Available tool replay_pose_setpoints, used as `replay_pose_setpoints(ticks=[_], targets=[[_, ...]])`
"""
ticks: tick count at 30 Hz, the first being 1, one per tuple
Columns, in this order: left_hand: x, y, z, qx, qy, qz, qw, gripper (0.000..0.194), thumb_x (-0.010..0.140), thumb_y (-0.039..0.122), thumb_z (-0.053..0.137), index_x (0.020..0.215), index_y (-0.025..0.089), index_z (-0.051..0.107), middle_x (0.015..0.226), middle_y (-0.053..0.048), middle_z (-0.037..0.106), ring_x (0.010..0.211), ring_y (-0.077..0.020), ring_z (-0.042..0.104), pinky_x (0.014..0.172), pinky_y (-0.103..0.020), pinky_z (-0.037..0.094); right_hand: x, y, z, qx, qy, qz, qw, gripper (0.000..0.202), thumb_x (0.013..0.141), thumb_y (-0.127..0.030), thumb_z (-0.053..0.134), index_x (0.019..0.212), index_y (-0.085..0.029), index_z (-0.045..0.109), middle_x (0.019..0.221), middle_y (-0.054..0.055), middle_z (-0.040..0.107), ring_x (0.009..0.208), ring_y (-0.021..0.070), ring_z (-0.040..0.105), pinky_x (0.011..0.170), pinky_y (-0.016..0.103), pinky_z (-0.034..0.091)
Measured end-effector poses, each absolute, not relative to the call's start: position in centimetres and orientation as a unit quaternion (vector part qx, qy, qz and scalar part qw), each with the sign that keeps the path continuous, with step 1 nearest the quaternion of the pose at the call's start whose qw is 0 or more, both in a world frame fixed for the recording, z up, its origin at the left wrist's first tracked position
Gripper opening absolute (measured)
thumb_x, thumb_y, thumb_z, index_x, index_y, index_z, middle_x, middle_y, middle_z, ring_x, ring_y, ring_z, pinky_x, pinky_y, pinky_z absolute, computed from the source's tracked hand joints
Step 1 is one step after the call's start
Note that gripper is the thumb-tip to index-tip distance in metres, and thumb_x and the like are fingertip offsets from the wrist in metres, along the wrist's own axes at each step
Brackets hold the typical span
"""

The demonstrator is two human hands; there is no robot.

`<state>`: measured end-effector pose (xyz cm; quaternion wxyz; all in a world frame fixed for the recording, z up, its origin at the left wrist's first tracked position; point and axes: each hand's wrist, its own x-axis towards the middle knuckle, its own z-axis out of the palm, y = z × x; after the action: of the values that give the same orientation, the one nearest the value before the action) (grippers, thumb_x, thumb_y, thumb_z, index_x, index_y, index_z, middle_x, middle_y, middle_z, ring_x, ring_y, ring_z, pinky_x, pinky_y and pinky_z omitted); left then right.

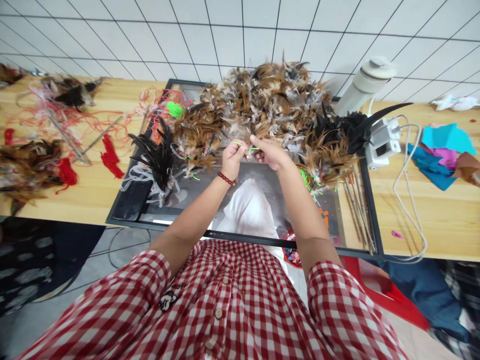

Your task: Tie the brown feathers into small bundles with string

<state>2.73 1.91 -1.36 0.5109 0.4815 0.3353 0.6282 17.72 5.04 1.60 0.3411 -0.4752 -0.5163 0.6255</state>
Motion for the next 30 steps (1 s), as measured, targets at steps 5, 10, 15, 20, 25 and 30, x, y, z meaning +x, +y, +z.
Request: replay_pose_setpoints(ticks=[5, 10, 15, 20, 25, 30], targets=[[2.7, 2.3, -1.8, 0.402, 0.395, 0.618, 0.548, 0.053, 0.078, 0.074, 0.072, 0.088, 0.022, 0.064, 0.083, 0.0, 0.071, 0.059, -0.0094, 0.064, 0.053, -0.023, 0.052, 17.7, 5.3, 1.6, -0.45, -0.515, 0.57, 0.455, 0.065, 0.053, -0.078, 0.086, 0.066, -0.025, 0.051, 0.053, -0.005, 0.047, 0.048, 0.0099, 0.038, 0.046, 0.028, 0.036], [2.9, 2.1, -1.5, 0.394, 0.392, 0.546, 0.627, 0.047, 0.078, 0.065, 0.078, 0.084, 0.019, 0.068, 0.074, 0.0, 0.071, 0.055, -0.0084, 0.063, 0.051, -0.021, 0.05, 17.6, 5.5, 1.3, -0.462, -0.534, 0.522, 0.478, 0.064, 0.061, -0.08, 0.08, 0.072, -0.026, 0.047, 0.06, -0.004, 0.047, 0.058, 0.0134, 0.047, 0.055, 0.03, 0.044], [2.9, 1.9, -1.3, 0.403, 0.396, 0.571, 0.595, 0.039, 0.074, 0.053, 0.086, 0.077, 0.018, 0.07, 0.068, 0.0, 0.072, 0.056, -0.0083, 0.063, 0.056, -0.022, 0.05, 17.4, 5.2, 1.8, -0.47, -0.52, 0.544, 0.461, 0.063, 0.063, -0.08, 0.08, 0.077, -0.026, 0.05, 0.065, -0.003, 0.051, 0.062, 0.0134, 0.054, 0.058, 0.029, 0.049], [2.9, 2.4, -2.1, 0.398, 0.425, 0.616, 0.531, 0.033, 0.072, 0.043, 0.089, 0.075, 0.017, 0.07, 0.062, 0.002, 0.069, 0.056, -0.0095, 0.063, 0.059, -0.024, 0.051, 17.1, 4.4, 2.7, -0.436, -0.5, 0.605, 0.441, 0.07, 0.047, -0.074, 0.092, 0.081, -0.024, 0.058, 0.068, -0.003, 0.058, 0.061, 0.0118, 0.055, 0.057, 0.028, 0.05], [3.4, 2.2, -1.9, 0.427, 0.407, 0.587, 0.554, 0.036, 0.066, 0.037, 0.094, 0.076, 0.018, 0.064, 0.061, 0.006, 0.064, 0.054, -0.0077, 0.059, 0.056, -0.022, 0.049, 17.1, 4.4, 2.7, -0.457, -0.499, 0.56, 0.479, 0.066, 0.048, -0.073, 0.092, 0.067, -0.024, 0.052, 0.056, -0.005, 0.05, 0.053, 0.0102, 0.045, 0.05, 0.028, 0.044], [3.4, 1.7, -1.1, 0.424, 0.402, 0.565, 0.583, 0.034, 0.071, 0.033, 0.091, 0.083, 0.019, 0.063, 0.065, 0.005, 0.066, 0.056, -0.0078, 0.06, 0.056, -0.021, 0.05, 17.6, 4.7, 2.8, -0.467, -0.517, 0.528, 0.486, 0.062, 0.055, -0.069, 0.091, 0.063, -0.024, 0.05, 0.054, -0.005, 0.047, 0.052, 0.0101, 0.043, 0.05, 0.028, 0.041]])
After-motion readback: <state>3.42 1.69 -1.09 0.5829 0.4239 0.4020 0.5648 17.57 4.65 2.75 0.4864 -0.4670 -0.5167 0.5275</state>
